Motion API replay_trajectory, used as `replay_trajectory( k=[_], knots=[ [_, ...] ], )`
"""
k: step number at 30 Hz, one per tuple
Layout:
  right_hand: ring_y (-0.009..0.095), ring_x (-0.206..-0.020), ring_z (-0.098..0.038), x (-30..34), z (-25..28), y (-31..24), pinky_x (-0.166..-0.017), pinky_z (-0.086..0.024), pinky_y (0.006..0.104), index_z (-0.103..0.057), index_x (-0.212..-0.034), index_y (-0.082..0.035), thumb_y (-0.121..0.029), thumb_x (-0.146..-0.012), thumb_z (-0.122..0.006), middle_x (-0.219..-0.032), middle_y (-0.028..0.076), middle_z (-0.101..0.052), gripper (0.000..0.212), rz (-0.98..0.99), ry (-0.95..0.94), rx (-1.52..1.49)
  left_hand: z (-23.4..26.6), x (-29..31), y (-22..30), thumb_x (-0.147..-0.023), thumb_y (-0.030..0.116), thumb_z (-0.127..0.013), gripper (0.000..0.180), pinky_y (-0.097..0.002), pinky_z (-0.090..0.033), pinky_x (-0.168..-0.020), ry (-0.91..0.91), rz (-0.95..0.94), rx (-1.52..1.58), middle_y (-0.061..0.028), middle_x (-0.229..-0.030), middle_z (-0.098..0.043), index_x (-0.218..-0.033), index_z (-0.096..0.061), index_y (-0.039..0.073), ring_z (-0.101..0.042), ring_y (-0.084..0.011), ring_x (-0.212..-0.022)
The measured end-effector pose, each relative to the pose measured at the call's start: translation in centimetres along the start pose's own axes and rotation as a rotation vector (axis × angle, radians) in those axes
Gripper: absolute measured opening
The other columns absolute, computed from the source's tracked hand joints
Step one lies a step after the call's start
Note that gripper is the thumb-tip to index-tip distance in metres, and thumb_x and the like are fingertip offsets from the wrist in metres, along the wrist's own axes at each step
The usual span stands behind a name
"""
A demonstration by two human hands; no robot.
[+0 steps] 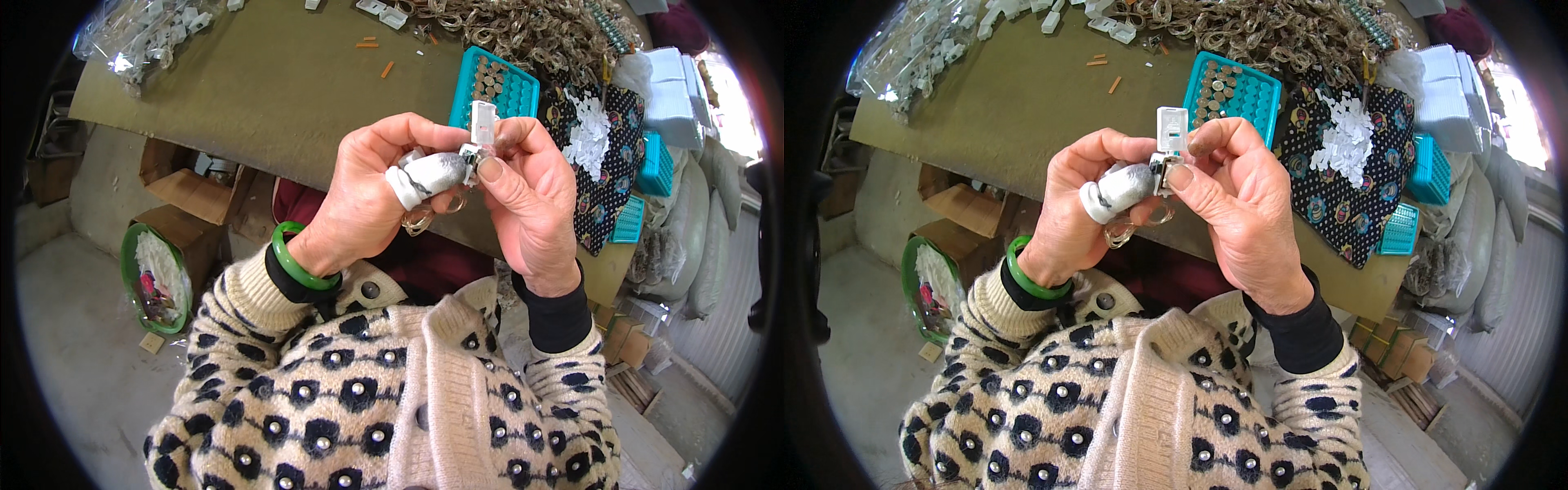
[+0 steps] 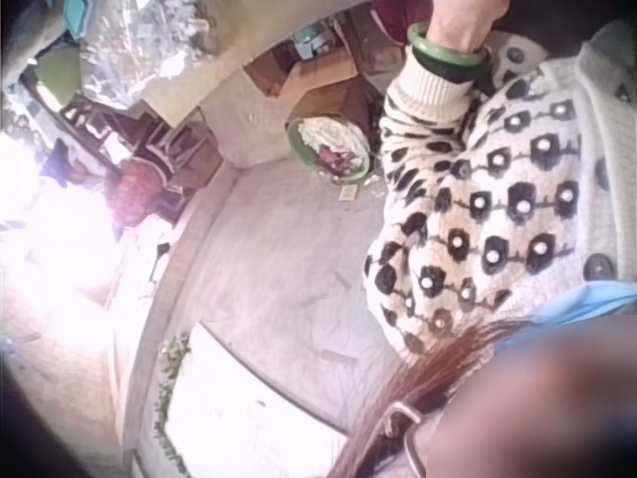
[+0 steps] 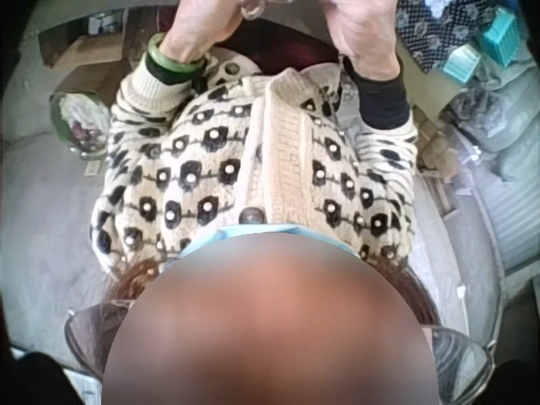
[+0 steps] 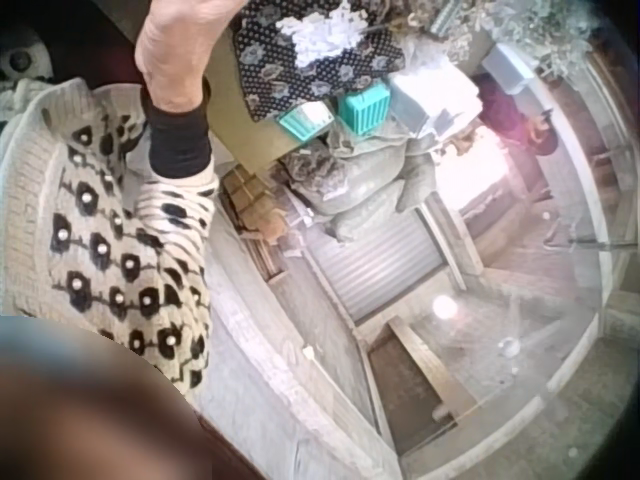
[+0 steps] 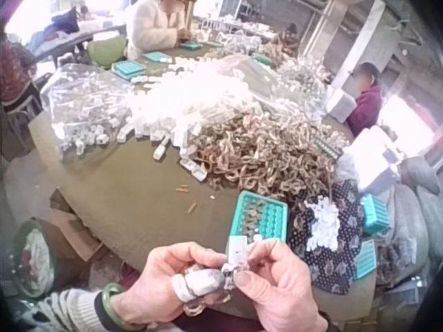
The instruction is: The person repeatedly picks small white plastic housings and metal pins from the table, inserts the pins into the housings, and places the assembled units into a blue tray. The process is continuous and repetitive throughout the clip.
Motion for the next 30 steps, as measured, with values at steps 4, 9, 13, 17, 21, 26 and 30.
replay_trajectory(
  k=[4, 9, 13, 17, 21, 26, 30],
  knots=[
    [0.011, -0.099, -0.055, 0.2, -0.5, 0.4, -0.088, -0.047, 0.0258, -0.049, -0.114, -0.001, -0.002, -0.091, -0.064, -0.106, 0.005, -0.056, 0.027, -0.077, 0.019, -0.132, -0.2, 0.3, 0.0, -0.088, 0.003, -0.068, 0.016, -0.0162, -0.042, -0.045, -0.014, 0.022, 0.009, -0.0051, -0.076, -0.066, -0.104, -0.065, 0.001, -0.061, -0.0061, -0.062],
    [0.011, -0.104, -0.056, -0.2, -0.5, 0.3, -0.092, -0.046, 0.0264, -0.049, -0.127, 0.001, -0.003, -0.093, -0.063, -0.112, 0.007, -0.058, 0.037, -0.048, 0.04, 0.042, 0.3, 0.1, -0.5, -0.091, 0.009, -0.064, 0.017, -0.0173, -0.04, -0.043, -0.007, 0.023, -0.074, -0.0107, -0.086, -0.067, -0.107, -0.062, 0.002, -0.06, -0.0088, -0.057],
    [0.011, -0.098, -0.061, -0.6, 0.3, -0.5, -0.088, -0.049, 0.0246, -0.057, -0.123, 0.003, -0.002, -0.093, -0.062, -0.108, 0.008, -0.065, 0.031, 0.108, 0.048, 0.246, 0.4, -0.1, -1.1, -0.092, 0.012, -0.064, 0.021, -0.0194, -0.048, -0.049, -0.037, 0.071, 0.032, -0.0155, -0.093, -0.068, -0.109, -0.061, 0.001, -0.062, -0.01, -0.06],
    [0.01, -0.086, -0.064, -0.1, 1.3, -0.9, -0.078, -0.052, 0.0223, -0.064, -0.114, 0.003, 0.0, -0.091, -0.064, -0.1, 0.007, -0.068, 0.022, 0.26, 0.156, 0.361, 0.1, 0.0, -1.5, -0.092, 0.014, -0.064, 0.024, -0.025, -0.057, -0.062, -0.052, 0.085, 0.073, -0.0198, -0.101, -0.069, -0.112, -0.06, 0.001, -0.068, -0.0153, -0.07],
    [0.009, -0.087, -0.064, 0.6, 1.4, -1.3, -0.078, -0.052, 0.0217, -0.065, -0.109, 0.005, 0.002, -0.091, -0.064, -0.099, 0.006, -0.068, 0.018, 0.407, 0.179, 0.538, -0.4, 0.0, -1.7, -0.092, 0.017, -0.065, 0.026, -0.0282, -0.058, -0.069, -0.064, 0.1, 0.089, -0.02, -0.102, -0.068, -0.113, -0.059, 0.002, -0.071, -0.023, -0.084],
    [0.011, -0.083, -0.065, 1.5, 1.8, -1.3, -0.075, -0.053, 0.0226, -0.066, -0.106, 0.005, 0.004, -0.089, -0.064, -0.096, 0.007, -0.07, 0.017, 0.391, 0.243, 0.494, -1.4, 0.0, -2.0, -0.091, 0.017, -0.067, 0.027, -0.0285, -0.059, -0.07, -0.083, 0.104, 0.154, -0.0182, -0.105, -0.068, -0.111, -0.059, 0.002, -0.071, -0.0272, -0.09],
    [0.018, -0.087, -0.068, 1.9, 1.3, -1.8, -0.075, -0.056, 0.0272, -0.063, -0.105, 0.004, 0.007, -0.09, -0.062, -0.094, 0.015, -0.07, 0.015, 0.689, 0.204, 0.807, -1.8, 0.2, -2.4, -0.093, 0.009, -0.063, 0.015, -0.0232, -0.054, -0.061, -0.009, 0.067, 0.076, -0.0111, -0.097, -0.069, -0.106, -0.062, 0.001, -0.068, -0.0151, -0.075]
  ],
)
Point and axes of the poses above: each hand's wrist, its own x-axis away from the middle knuckle, its own z-axis out of the back of the hand, y = z × x, the point moved 4 cm from there along -x, towards the middle knuckle
